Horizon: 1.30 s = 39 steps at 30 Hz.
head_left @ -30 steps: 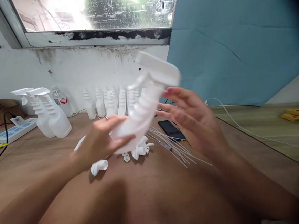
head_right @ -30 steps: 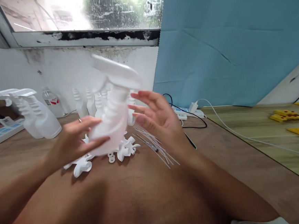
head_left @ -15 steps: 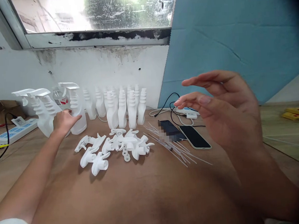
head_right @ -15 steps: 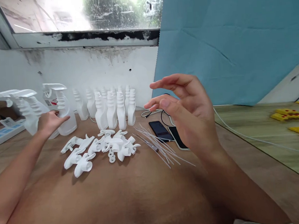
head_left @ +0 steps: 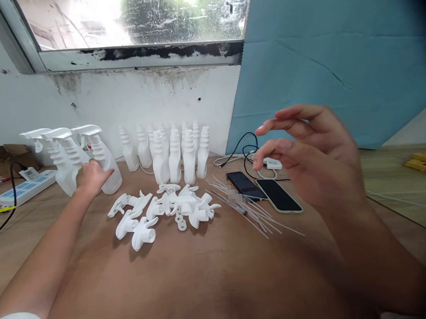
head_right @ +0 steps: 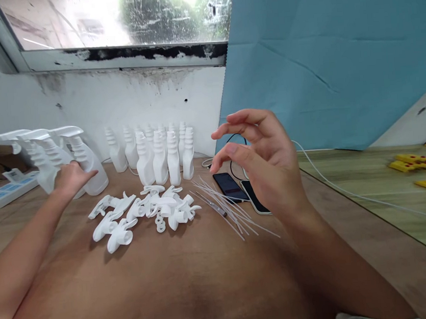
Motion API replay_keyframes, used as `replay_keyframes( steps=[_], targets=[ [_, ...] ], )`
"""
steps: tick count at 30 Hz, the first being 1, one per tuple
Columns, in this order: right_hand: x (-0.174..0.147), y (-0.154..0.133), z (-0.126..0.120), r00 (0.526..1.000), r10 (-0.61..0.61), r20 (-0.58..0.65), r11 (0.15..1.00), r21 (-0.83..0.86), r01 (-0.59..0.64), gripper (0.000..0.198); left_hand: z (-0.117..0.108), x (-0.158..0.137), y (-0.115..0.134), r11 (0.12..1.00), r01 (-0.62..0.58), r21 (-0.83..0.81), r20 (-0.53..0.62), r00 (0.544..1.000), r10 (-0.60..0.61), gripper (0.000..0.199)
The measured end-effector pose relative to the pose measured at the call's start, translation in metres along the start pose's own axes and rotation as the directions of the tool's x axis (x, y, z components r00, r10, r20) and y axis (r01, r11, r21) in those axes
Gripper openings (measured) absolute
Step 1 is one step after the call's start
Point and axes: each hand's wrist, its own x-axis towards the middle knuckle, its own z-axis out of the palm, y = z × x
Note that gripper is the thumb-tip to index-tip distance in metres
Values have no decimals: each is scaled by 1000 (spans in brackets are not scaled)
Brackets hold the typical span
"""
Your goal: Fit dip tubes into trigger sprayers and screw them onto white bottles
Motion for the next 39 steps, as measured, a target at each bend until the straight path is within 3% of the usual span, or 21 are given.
replay_keyframes(
  steps=[5, 9, 15, 20, 27, 39],
  targets=[
    [-1, 2, 1, 998, 24, 52, 1000, 16, -25, 24, -2, 0, -11, 945, 164, 284, -175, 978, -118, 70],
    [-2, 8, 2, 992, 64, 105, 998, 8, -65, 25, -5, -1, -17, 817, 345, 463, -228, 936, -267, 72],
    [-2, 12, 0, 985, 111, 131, 994, -29, -108, 22, -6, -1, 0, 537, 513, 670, -225, 829, -513, 58],
    [0, 9, -4, 988, 77, 137, 997, 7, -79, 22, -1, 4, 26, 366, 526, 768, -181, 726, -663, 66],
    [0, 9, -7, 987, 81, 138, 997, -27, -78, 23, 0, 6, 40, 299, 521, 800, -182, 685, -705, 73],
    [0, 11, -5, 984, 108, 144, 994, -27, -106, 23, 1, 5, 41, 298, 535, 791, -206, 691, -693, 78]
  ],
)
